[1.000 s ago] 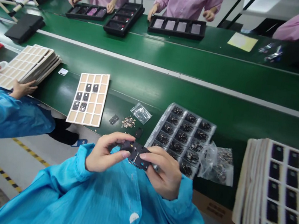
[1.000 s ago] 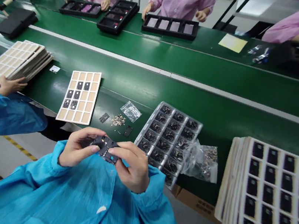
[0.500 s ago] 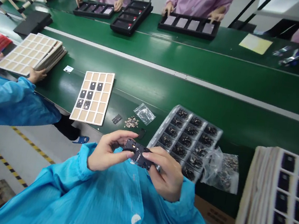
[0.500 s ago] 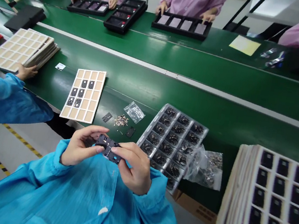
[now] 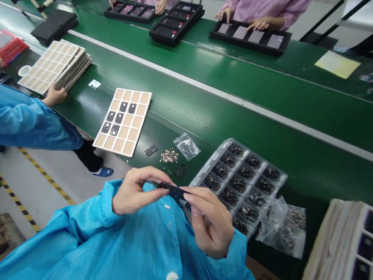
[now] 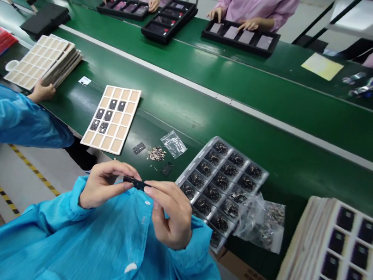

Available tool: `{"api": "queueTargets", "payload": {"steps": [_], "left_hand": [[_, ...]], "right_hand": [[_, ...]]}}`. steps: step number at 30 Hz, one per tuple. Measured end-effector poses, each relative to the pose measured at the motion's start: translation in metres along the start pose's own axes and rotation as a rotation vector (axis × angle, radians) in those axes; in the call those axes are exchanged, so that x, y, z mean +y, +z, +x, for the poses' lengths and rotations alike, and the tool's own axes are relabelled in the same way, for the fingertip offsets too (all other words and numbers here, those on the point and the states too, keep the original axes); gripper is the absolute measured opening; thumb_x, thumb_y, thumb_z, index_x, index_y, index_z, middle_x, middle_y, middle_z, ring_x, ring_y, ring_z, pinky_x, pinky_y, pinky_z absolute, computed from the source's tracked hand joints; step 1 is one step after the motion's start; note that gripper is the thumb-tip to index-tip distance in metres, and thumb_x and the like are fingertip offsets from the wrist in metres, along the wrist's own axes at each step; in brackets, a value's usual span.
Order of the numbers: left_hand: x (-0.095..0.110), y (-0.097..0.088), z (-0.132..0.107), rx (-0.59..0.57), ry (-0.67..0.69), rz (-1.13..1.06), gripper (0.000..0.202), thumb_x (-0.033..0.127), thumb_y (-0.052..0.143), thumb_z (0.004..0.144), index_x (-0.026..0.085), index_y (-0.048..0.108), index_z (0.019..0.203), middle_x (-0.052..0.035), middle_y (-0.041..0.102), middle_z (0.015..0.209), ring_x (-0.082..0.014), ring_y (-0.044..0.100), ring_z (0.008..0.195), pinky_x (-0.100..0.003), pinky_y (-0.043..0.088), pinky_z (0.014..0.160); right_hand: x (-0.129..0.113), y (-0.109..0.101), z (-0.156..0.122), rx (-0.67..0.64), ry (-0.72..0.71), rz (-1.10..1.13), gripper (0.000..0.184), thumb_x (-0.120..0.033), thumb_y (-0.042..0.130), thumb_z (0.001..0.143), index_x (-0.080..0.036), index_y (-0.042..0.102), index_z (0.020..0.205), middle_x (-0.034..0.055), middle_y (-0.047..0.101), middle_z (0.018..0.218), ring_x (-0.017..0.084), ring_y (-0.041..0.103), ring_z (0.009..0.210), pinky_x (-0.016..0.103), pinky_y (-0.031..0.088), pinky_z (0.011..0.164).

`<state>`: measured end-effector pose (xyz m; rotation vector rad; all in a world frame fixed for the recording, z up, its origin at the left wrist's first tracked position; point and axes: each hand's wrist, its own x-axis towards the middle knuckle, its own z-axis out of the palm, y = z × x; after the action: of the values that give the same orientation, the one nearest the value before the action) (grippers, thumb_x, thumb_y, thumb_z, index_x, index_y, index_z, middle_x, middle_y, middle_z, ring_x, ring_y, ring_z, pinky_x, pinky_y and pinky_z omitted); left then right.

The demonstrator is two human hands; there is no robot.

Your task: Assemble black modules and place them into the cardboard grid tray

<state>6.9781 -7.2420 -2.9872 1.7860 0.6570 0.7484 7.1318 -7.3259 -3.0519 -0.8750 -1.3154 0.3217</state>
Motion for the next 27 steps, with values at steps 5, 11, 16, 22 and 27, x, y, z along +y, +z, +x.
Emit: {"api": "queueTargets", "payload": {"steps": [5, 11, 16, 22, 27], "left_hand": [[0.001, -0.003, -0.001, -0.08, 0.274, 0.11, 0.014, 0.008, 0.06, 0.081, 0.018, 0.066, 0.089, -0.0084, 0.072, 0.094, -0.018, 0.065, 0.097, -0.033, 0.053, 0.088], [0.003, 0.0, -0.003, 0.05, 0.002, 0.104, 0.011, 0.012, 0.07, 0.074, 0.017, 0.067, 0.085, -0.0049, 0.072, 0.081, -0.0128, 0.067, 0.072, -0.021, 0.054, 0.067], [0.002, 0.003, 0.0, 0.13, -0.38, -0.246, 0.029, 0.03, 0.082, 0.063, 0.014, 0.064, 0.078, -0.001, 0.068, 0.065, -0.0098, 0.062, 0.055, -0.017, 0.05, 0.053], [0.001, 0.005, 0.004, 0.057, -0.533, -0.487, 0.034, 0.031, 0.084, 0.06, 0.013, 0.059, 0.075, 0.0008, 0.067, 0.063, -0.0092, 0.06, 0.051, -0.018, 0.05, 0.05], [0.002, 0.005, 0.004, 0.031, -0.549, -0.547, 0.033, 0.029, 0.083, 0.061, 0.013, 0.058, 0.075, 0.0005, 0.067, 0.063, -0.0087, 0.06, 0.052, -0.017, 0.05, 0.051]], "right_hand": [[0.003, 0.006, -0.001, 0.096, -0.067, -0.088, 0.061, 0.006, 0.053, 0.072, -0.023, 0.048, 0.125, 0.008, 0.07, 0.098, 0.02, 0.065, 0.094, 0.038, 0.055, 0.077], [-0.003, 0.007, -0.007, 0.152, 0.19, -0.077, 0.05, -0.002, 0.059, 0.078, -0.027, 0.053, 0.121, 0.0028, 0.072, 0.094, 0.017, 0.068, 0.085, 0.032, 0.057, 0.077], [-0.006, 0.005, -0.011, 0.098, 0.4, 0.039, 0.032, -0.022, 0.061, 0.085, -0.024, 0.059, 0.117, 0.0034, 0.072, 0.094, 0.016, 0.069, 0.081, 0.026, 0.058, 0.073], [-0.006, 0.001, -0.01, 0.07, 0.363, 0.1, 0.028, -0.035, 0.059, 0.087, -0.022, 0.064, 0.112, 0.005, 0.071, 0.091, 0.017, 0.068, 0.08, 0.026, 0.057, 0.07], [-0.009, 0.001, -0.008, 0.065, 0.324, 0.12, 0.028, -0.034, 0.059, 0.088, -0.023, 0.063, 0.113, 0.004, 0.071, 0.089, 0.016, 0.067, 0.078, 0.025, 0.056, 0.068]]}}
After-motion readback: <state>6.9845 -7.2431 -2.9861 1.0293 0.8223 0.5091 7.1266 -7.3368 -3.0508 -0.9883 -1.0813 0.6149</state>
